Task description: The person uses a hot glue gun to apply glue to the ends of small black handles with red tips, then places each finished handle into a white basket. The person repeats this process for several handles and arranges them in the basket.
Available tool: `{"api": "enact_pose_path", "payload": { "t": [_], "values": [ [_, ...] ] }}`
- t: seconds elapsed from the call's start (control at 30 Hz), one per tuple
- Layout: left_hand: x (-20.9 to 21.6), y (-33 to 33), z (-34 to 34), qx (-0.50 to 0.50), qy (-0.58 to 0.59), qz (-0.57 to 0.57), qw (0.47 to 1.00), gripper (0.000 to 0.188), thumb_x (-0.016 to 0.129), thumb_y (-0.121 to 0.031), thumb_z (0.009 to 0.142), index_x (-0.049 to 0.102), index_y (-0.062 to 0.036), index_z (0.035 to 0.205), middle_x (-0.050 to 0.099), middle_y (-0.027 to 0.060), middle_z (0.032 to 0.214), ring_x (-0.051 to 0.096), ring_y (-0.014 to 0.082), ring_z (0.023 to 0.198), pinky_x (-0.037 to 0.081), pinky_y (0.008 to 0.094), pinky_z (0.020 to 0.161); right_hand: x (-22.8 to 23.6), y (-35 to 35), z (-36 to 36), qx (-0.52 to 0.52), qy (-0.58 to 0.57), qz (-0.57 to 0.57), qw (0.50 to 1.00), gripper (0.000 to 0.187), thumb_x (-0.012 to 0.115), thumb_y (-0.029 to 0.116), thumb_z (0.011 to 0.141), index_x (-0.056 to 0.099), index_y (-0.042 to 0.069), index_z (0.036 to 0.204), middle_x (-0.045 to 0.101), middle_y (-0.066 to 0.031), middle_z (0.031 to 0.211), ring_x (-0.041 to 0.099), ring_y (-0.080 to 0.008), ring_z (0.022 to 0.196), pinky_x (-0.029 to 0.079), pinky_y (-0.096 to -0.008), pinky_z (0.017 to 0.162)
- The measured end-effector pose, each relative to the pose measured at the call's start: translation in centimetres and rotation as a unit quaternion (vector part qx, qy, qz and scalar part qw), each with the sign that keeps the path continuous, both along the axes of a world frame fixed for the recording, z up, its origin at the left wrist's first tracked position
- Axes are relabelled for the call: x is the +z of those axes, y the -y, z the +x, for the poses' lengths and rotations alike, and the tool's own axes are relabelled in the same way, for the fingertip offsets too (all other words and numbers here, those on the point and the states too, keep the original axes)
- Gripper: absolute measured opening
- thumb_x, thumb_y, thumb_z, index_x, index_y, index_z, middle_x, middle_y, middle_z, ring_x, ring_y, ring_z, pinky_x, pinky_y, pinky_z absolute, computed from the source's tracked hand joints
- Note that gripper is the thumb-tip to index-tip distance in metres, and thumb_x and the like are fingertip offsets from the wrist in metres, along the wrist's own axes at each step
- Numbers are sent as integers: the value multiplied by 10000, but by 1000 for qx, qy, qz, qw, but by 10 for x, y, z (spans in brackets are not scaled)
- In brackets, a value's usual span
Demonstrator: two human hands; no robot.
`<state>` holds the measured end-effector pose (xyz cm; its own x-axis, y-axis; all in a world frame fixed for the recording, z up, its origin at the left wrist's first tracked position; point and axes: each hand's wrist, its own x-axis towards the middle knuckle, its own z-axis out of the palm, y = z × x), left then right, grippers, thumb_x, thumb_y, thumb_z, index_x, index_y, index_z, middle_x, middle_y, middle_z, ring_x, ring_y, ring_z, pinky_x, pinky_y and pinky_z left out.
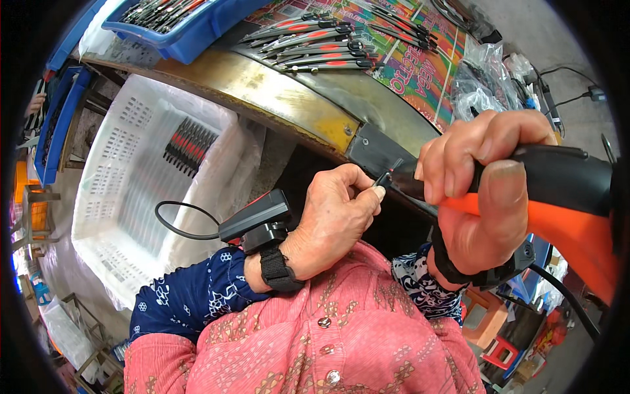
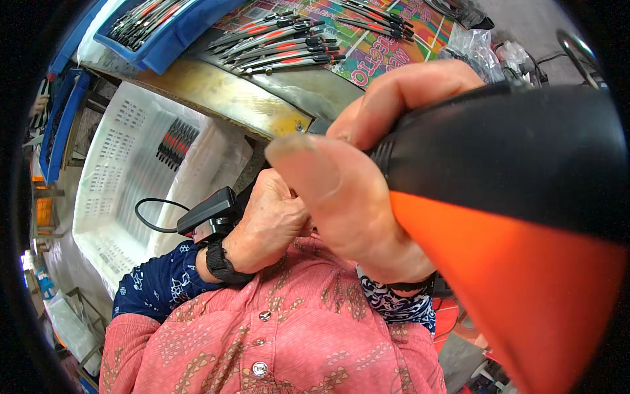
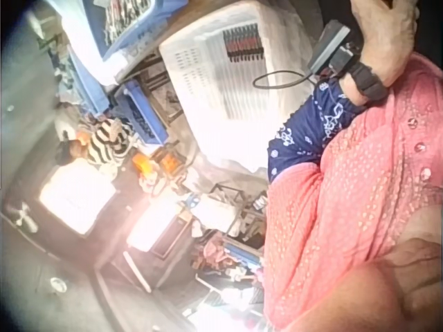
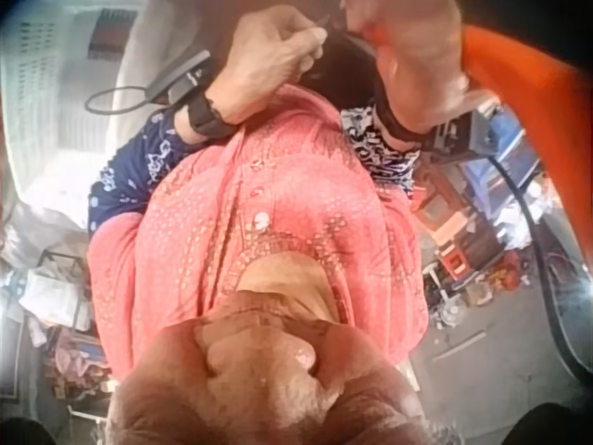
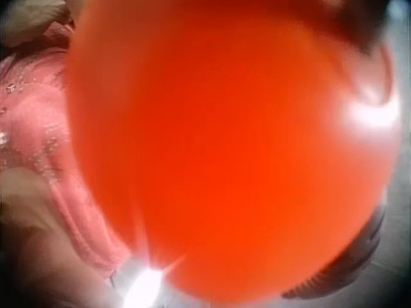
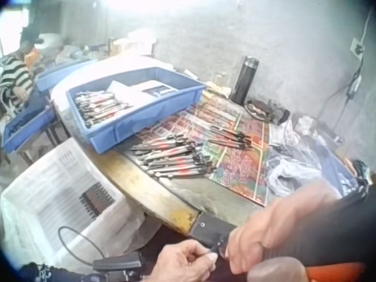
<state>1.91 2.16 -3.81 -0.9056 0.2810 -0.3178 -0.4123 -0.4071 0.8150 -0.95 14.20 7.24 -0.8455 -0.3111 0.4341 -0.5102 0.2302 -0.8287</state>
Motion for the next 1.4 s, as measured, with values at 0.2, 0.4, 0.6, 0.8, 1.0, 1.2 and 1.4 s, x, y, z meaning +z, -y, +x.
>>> {"api": "enact_pose_path", "payload": {
  "t": [0.2, 0.4, 0.6, 0.8, 1.0, 1.2, 1.4],
  "values": [
    [5, 2, -1, -8, 3, 2, 1000, 98, 574, -45, 856, 531, 14, 789, 551, 22, 637, 476, 57, 516, 377, 207, 444, -2, 3, -2, 13, 7, -30, 999, 337, 595, 345, 870, 413, 62, 889, 471, -43, 642, 463, -138, 503, 413, -305, 519],
    [8, 3, -1, -12, -1, -32, 999, 99, 572, -42, 851, 534, 21, 785, 552, 24, 631, 481, 60, 515, 382, 210, 445, -2, 0, -3, 24, -10, -14, 1000, 345, 599, 345, 869, 413, 56, 894, 473, -46, 644, 469, -138, 510, 417, -307, 538],
    [9, 4, -2, -14, -7, -38, 999, 104, 571, -48, 848, 539, 34, 792, 556, 36, 625, 488, 72, 489, 387, 222, 426, -10, 1, 0, -34, -18, -63, 997, 412, 636, 365, 841, 420, 34, 957, 475, -50, 670, 475, -139, 532, 425, -306, 564],
    [10, 6, -1, -35, -32, -109, 993, 133, 587, -54, 822, 545, 65, 864, 580, 61, 632, 531, 93, 496, 418, 239, 432, -9, -5, 9, 11, -15, -83, 996, 430, 659, 346, 826, 419, 28, 989, 484, -60, 697, 486, -147, 559, 432, -312, 585],
    [14, 13, 2, 3, -201, -235, 951, 239, 639, -15, 772, 524, 25, 978, 581, 74, 702, 545, 104, 602, 437, 238, 538, -9, -18, 17, 67, -18, -253, 965, 449, 653, 401, 834, 422, 46, 981, 489, -52, 693, 513, -169, 559, 450, -327, 595],
    [27, 32, -42, 107, -441, -425, 783, 210, 635, -8, 733, 569, -14, 932, 578, 152, 791, 599, 304, 706, 478, 363, 627, -7, -36, 21, 59, -41, -268, 961, 421, 694, 300, 782, 405, 46, 953, 499, -61, 685, 525, -166, 558, 468, -318, 575],
    [36, 49, -101, 147, -487, -557, 657, 196, 633, -51, 724, 607, -16, 915, 584, 134, 782, 583, 291, 706, 455, 346, 628, -14, -41, 17, 78, -55, -319, 943, 417, 741, 39, 712, 408, 7, 962, 541, -91, 693, 555, -168, 605, 484, -284, 564]
  ]
}}
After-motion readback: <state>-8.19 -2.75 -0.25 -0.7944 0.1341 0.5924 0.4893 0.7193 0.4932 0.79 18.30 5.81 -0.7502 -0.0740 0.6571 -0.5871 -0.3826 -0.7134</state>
